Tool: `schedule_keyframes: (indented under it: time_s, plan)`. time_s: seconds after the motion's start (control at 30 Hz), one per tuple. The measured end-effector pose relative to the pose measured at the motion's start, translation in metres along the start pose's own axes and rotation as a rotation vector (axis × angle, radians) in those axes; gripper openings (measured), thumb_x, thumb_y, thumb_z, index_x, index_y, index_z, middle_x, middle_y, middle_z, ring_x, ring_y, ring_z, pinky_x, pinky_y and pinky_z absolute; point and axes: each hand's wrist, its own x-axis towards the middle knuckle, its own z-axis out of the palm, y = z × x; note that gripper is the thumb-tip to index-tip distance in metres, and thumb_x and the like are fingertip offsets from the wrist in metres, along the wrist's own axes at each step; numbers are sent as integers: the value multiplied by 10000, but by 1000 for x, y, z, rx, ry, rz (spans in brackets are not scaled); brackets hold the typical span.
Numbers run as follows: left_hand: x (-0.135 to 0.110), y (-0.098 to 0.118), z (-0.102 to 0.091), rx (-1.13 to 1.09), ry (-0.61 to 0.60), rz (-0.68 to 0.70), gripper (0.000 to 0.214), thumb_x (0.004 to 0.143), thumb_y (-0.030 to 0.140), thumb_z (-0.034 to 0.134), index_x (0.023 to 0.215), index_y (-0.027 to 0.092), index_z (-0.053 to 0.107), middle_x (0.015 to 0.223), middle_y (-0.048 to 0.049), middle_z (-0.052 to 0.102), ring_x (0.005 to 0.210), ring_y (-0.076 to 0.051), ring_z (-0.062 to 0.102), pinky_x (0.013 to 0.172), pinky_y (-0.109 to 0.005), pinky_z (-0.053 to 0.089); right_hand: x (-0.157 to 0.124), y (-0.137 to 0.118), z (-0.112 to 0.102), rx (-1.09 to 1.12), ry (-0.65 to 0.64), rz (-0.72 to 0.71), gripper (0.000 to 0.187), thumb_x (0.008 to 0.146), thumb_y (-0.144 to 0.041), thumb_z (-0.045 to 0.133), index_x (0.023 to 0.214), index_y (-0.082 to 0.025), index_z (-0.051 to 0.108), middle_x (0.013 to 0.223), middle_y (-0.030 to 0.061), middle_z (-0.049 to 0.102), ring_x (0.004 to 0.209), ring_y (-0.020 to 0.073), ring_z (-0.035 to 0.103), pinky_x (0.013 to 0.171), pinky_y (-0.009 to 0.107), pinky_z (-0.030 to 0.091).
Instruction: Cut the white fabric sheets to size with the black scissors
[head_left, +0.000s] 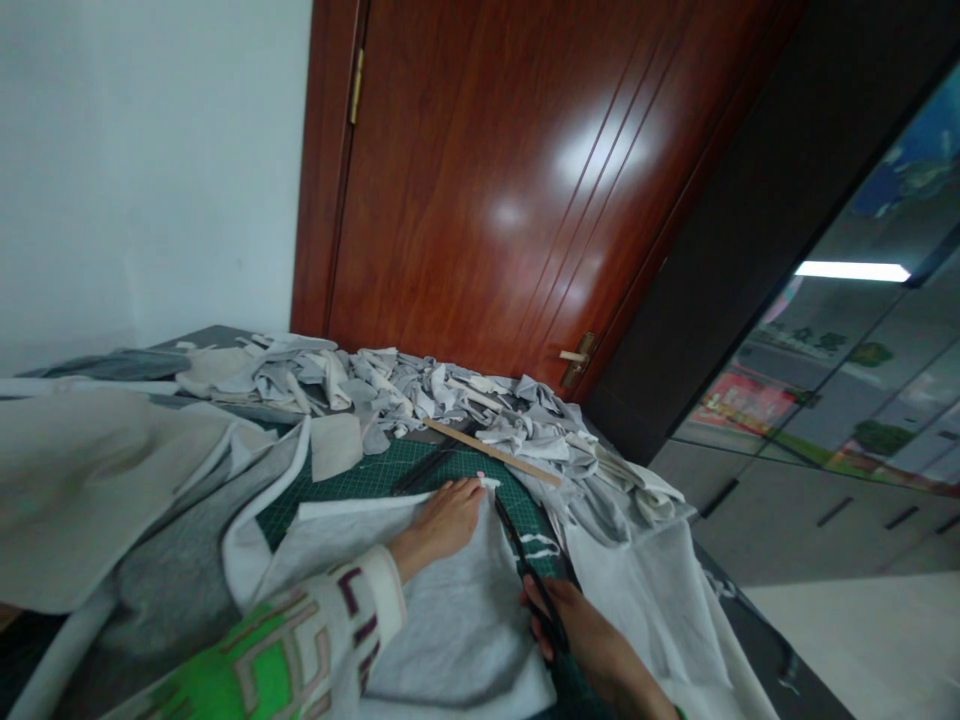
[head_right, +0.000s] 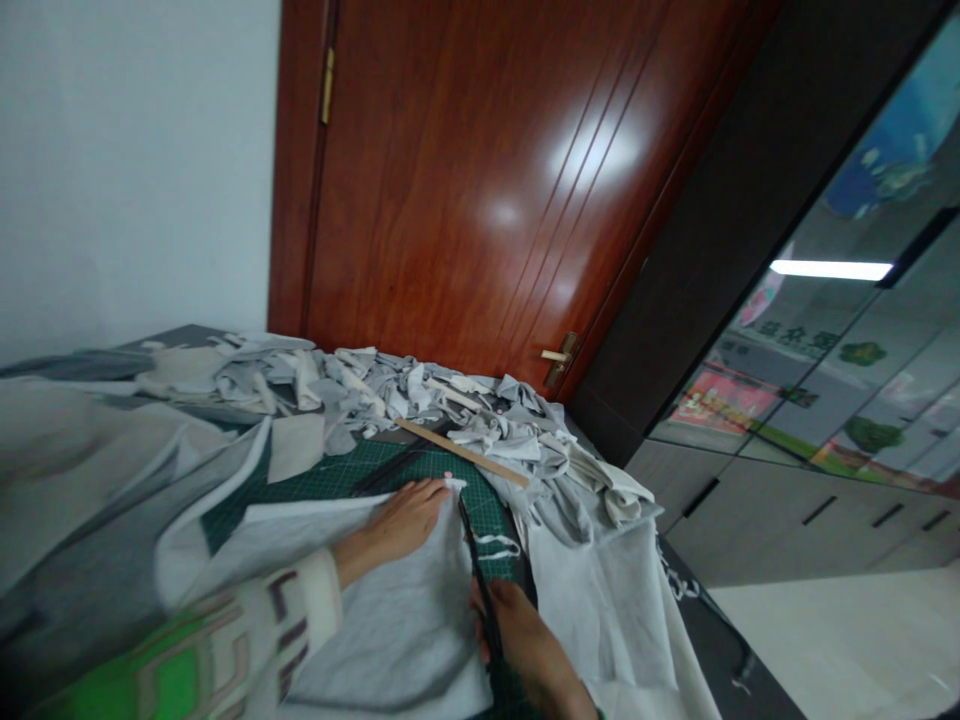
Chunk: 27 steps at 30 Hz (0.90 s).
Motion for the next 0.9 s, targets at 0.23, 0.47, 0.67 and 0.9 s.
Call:
schedule_keyframes:
  time_s: [0.23, 0.47, 0.67, 0.9]
  plan:
    - [-5, 5, 0, 47, -21, -94, 425, 971, 204, 397, 1378, 175, 516, 1492, -134, 464, 1388, -266, 399, 1157, -441, 283, 7, 9, 3, 5, 55, -15, 599, 670, -788, 578, 742, -193, 592, 524, -49, 506, 424, 89, 437, 461, 253, 329]
    - [-5, 3, -3, 71, -47, -213, 513, 924, 319, 486, 1425, 208, 475, 1526, -106, 429, 1414, -321, 349, 1158, -525, 247, 20, 15, 5, 9, 40, -16, 722, 537, -890, 573, 704, -187, 578, 479, -50, 497, 375, 72, 400, 419, 228, 265]
    - [-3, -1, -11, 74, -103, -187, 527, 960, 422, 546, 1422, 187, 448, 1523, -128, 417, 1406, -323, 350, 1146, -604, 202, 14, 10, 3, 40, -8, -68, 655, 625, -828, 592, 709, -179, 608, 497, -29, 501, 410, 87, 429, 461, 242, 295]
    - [13, 9, -16, 107, -86, -122, 392, 928, 354, 627, 1279, 191, 566, 1415, -107, 507, 1289, -320, 475, 1062, -590, 361, 8, -2, 5, -12, -6, -51, 744, 529, -893, 591, 712, -172, 603, 523, -26, 520, 432, 92, 435, 471, 249, 318]
